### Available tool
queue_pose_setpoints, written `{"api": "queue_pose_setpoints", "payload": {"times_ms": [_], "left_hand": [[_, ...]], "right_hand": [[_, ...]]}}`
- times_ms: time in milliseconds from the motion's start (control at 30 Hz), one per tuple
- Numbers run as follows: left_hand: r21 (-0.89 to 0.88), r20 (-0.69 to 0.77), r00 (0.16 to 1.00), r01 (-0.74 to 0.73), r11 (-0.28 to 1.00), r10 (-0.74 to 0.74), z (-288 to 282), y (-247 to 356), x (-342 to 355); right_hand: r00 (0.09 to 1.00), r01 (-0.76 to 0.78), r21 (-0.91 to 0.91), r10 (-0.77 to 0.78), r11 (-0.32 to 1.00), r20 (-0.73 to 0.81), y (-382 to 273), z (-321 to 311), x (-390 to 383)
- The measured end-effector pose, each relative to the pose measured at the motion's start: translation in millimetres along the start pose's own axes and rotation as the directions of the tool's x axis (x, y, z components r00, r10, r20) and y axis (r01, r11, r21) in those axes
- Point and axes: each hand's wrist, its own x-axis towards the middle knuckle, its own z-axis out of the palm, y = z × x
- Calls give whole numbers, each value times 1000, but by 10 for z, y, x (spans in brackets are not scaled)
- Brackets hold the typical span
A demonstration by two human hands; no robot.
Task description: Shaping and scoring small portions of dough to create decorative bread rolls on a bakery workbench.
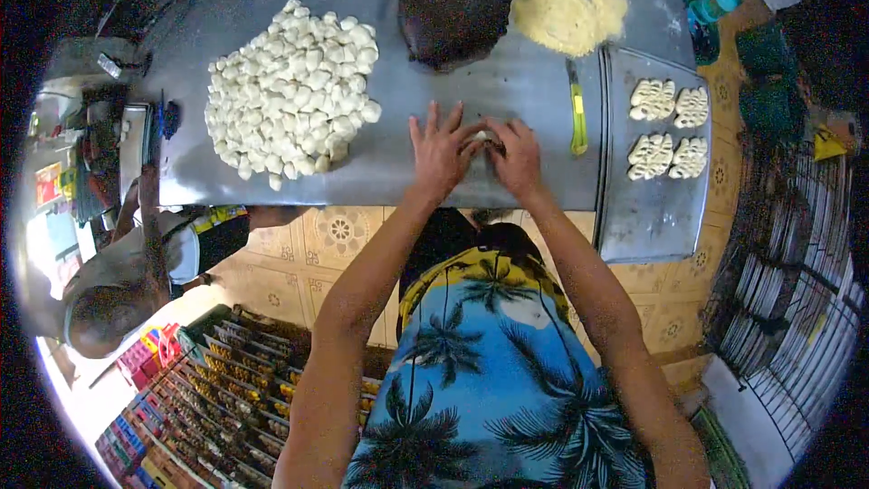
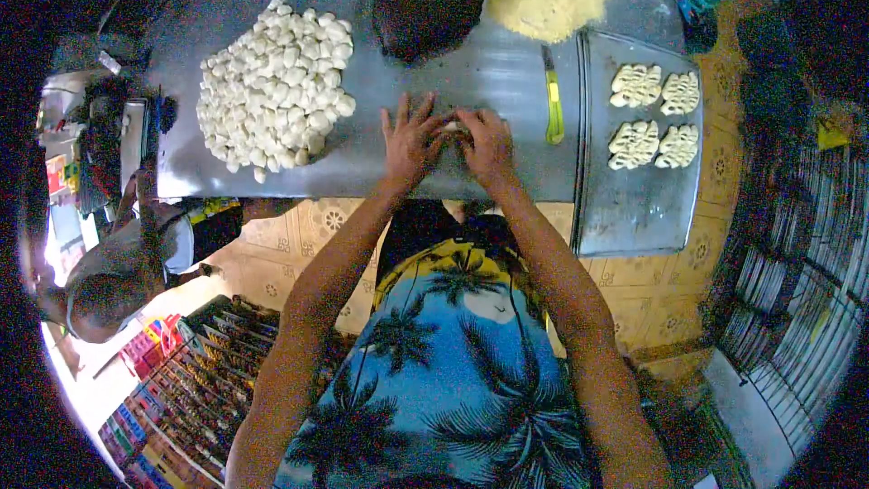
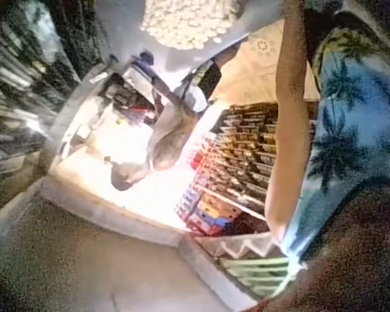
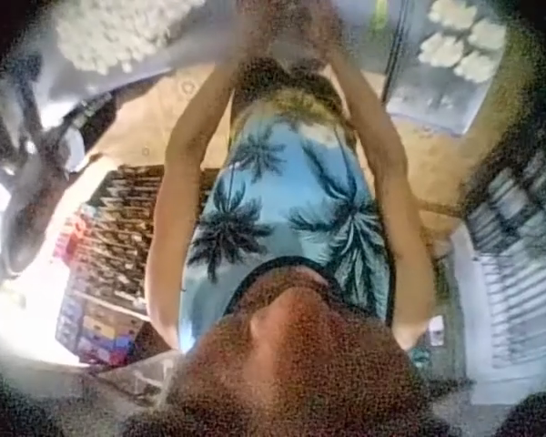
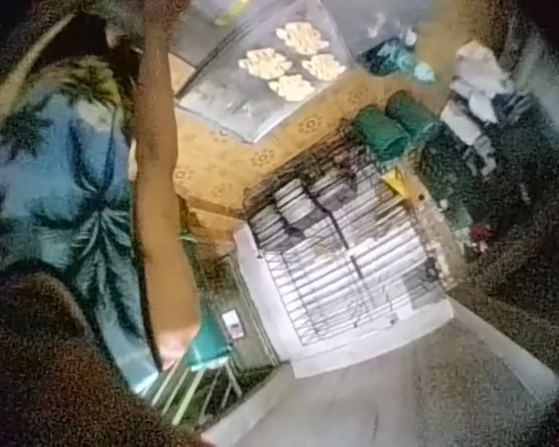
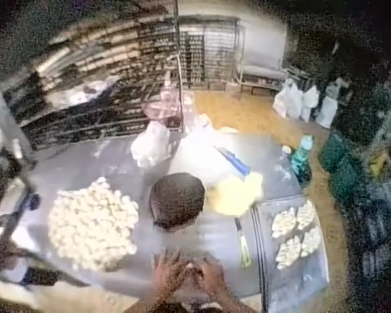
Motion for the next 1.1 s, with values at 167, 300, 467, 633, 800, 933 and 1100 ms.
{"api": "queue_pose_setpoints", "payload": {"times_ms": [167,300,467,633,800,933,1100], "left_hand": [[-55,180,984,-2,998,12,7,-45,-52],[-28,-22,998,-66,997,66,34,-93,-92],[-12,126,991,-35,999,37,31,-142,-165],[-98,155,980,-114,989,128,-136,-263,-185],[-19,-234,967,102,995,-104,-629,-1017,484],[31,9,996,91,995,-92,-931,-1578,1183],[-246,-162,982,54,968,-96,-1169,-1441,1082]], "right_hand": [[960,-110,147,67,983,271,77,-11,-74],[992,102,-8,-101,995,71,54,-32,-105],[972,233,21,-233,972,29,-74,0,-134],[946,320,-73,-315,945,76,-225,-37,-223],[992,50,54,-43,997,-117,-377,44,94],[982,13,165,19,986,-188,-505,403,679],[973,-175,121,190,977,-130,-442,296,971]]}}
